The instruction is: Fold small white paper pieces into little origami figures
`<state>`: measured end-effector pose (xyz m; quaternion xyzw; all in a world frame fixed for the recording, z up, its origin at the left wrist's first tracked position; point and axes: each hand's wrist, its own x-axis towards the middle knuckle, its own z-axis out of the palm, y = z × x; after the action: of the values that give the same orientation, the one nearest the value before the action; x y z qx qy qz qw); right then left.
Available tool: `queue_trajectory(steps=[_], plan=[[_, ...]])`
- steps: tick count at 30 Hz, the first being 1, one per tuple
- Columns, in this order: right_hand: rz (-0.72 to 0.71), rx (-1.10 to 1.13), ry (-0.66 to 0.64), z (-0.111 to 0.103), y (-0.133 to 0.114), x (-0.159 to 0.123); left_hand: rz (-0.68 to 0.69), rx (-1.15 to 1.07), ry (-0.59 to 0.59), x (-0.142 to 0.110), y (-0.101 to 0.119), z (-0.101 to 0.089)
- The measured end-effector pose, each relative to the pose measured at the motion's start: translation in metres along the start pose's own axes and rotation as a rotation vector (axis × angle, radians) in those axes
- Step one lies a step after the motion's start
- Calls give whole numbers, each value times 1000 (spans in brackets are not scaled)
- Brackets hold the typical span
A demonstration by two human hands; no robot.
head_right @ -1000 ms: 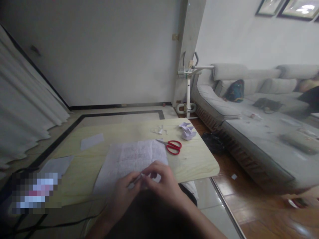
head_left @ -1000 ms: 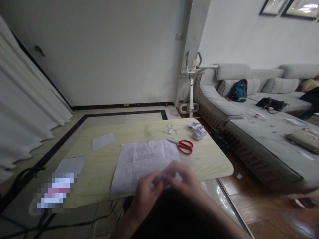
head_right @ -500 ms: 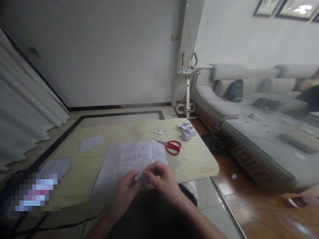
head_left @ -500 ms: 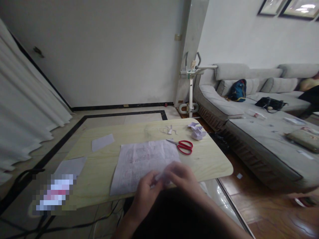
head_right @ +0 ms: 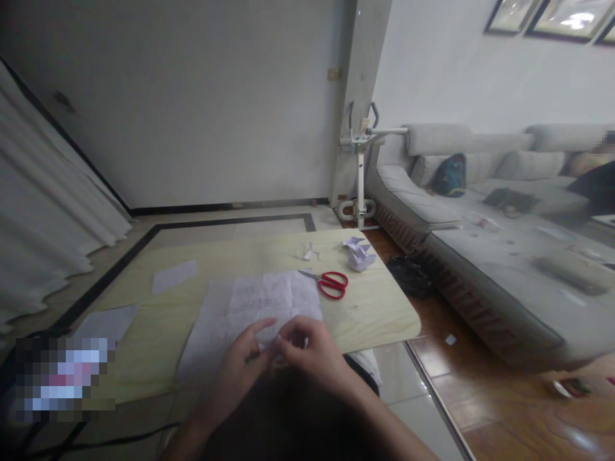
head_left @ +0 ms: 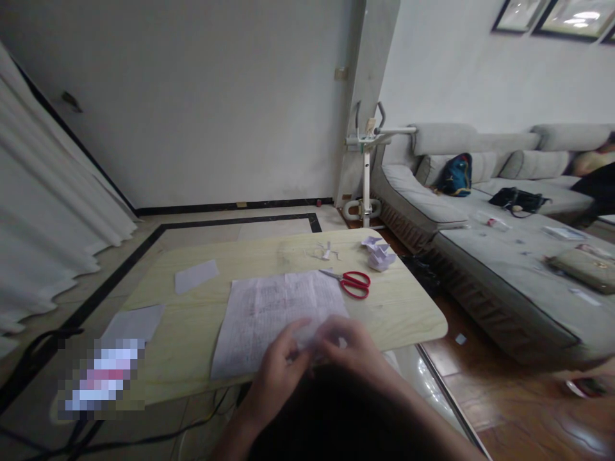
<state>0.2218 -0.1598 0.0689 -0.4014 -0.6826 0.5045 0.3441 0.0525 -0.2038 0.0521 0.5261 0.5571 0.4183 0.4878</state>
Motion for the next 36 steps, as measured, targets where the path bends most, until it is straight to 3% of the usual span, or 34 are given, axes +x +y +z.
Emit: queue_trajectory(steps=[8,18,26,30,36], plan=[[70,293,136,5,13,8,-29,-58,-29,3,-8,7],[-5,105,21,-1,10,1,72,63,-81,-2,8,-2],[23,277,82,10,10,-2,-32,-88,-111,-1,5,10],[40,289,39,12,8,-3,-75,-116,-99,-1,9,10],[56,254,-152,7,2,-5,-48,-130,-130,-5,11,4]])
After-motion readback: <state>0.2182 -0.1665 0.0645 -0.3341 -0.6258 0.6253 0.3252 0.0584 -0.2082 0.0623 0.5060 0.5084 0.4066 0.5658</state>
